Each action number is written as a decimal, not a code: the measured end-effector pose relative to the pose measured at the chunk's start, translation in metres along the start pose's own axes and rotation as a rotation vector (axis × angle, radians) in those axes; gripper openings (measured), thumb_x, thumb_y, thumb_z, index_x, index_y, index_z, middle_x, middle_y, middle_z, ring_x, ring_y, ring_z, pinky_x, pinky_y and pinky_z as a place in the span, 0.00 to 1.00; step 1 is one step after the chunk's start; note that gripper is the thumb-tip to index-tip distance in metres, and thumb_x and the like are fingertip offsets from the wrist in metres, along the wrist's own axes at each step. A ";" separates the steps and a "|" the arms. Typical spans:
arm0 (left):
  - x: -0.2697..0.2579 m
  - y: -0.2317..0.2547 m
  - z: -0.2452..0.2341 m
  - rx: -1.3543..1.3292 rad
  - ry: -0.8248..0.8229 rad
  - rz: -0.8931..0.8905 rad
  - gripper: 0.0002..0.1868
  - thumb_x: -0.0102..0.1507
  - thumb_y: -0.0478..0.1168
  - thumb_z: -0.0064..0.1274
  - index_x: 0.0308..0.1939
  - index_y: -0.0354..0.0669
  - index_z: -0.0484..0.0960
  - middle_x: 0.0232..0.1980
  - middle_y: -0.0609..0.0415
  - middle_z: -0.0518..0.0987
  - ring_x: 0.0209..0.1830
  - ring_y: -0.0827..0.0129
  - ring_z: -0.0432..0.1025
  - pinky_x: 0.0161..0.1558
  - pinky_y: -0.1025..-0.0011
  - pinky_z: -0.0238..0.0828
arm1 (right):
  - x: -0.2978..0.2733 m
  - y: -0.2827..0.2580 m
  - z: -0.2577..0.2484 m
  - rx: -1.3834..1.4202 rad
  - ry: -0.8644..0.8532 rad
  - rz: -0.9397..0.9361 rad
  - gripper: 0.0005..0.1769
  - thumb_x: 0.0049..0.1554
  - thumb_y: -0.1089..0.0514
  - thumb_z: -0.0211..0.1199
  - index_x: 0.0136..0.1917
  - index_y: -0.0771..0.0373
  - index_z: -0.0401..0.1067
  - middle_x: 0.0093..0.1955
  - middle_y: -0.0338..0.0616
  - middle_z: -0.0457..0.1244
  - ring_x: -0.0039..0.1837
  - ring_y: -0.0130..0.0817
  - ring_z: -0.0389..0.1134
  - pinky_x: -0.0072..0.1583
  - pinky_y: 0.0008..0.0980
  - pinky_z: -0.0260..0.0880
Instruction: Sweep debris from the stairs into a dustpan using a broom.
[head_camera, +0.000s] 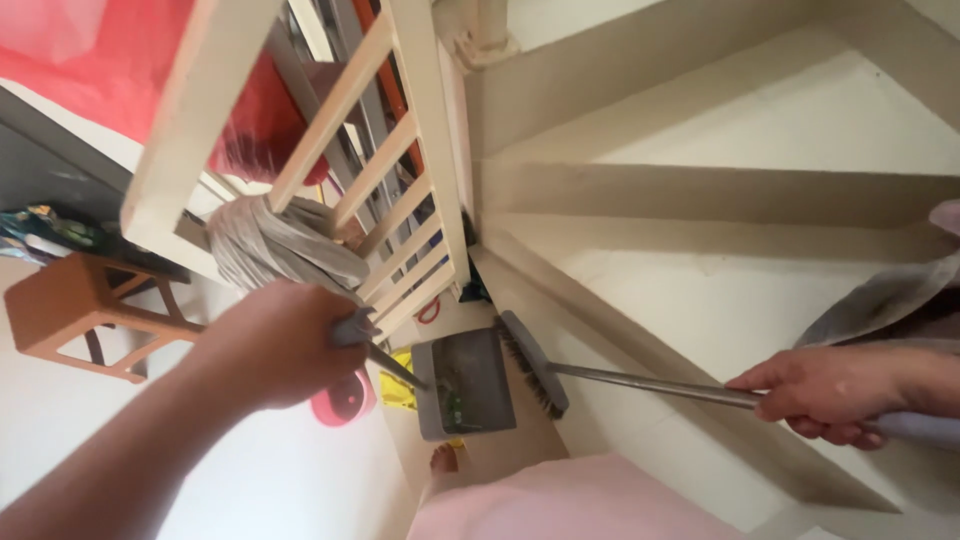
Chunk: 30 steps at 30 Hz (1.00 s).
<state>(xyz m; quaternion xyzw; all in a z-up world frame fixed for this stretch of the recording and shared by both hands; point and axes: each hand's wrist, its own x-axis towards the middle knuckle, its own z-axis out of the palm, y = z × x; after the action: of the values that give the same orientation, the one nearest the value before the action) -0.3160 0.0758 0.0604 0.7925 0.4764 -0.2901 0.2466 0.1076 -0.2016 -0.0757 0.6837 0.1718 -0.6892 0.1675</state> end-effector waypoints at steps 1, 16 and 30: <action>0.001 -0.001 0.003 -0.002 -0.007 0.000 0.09 0.60 0.48 0.59 0.36 0.51 0.88 0.32 0.54 0.88 0.36 0.62 0.84 0.45 0.63 0.80 | 0.004 0.002 0.003 0.000 -0.005 0.005 0.36 0.64 0.56 0.57 0.83 0.40 0.56 0.31 0.40 0.56 0.25 0.30 0.54 0.29 0.34 0.59; 0.072 -0.059 0.027 0.217 -0.139 -0.031 0.12 0.67 0.51 0.54 0.48 0.54 0.88 0.38 0.57 0.87 0.37 0.70 0.81 0.45 0.67 0.80 | 0.062 -0.062 0.032 0.057 -0.024 0.043 0.31 0.64 0.56 0.54 0.79 0.43 0.57 0.30 0.38 0.54 0.26 0.30 0.55 0.28 0.34 0.59; 0.087 -0.091 0.025 0.281 -0.033 0.016 0.15 0.64 0.53 0.56 0.50 0.55 0.89 0.36 0.54 0.87 0.36 0.65 0.82 0.44 0.65 0.78 | 0.082 -0.050 0.091 0.202 0.073 0.086 0.32 0.63 0.57 0.57 0.79 0.44 0.59 0.30 0.43 0.54 0.26 0.34 0.53 0.30 0.37 0.58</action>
<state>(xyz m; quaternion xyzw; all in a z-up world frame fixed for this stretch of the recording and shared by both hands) -0.3709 0.1513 -0.0278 0.8180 0.4206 -0.3651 0.1434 0.0034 -0.1997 -0.1572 0.7285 0.0780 -0.6698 0.1209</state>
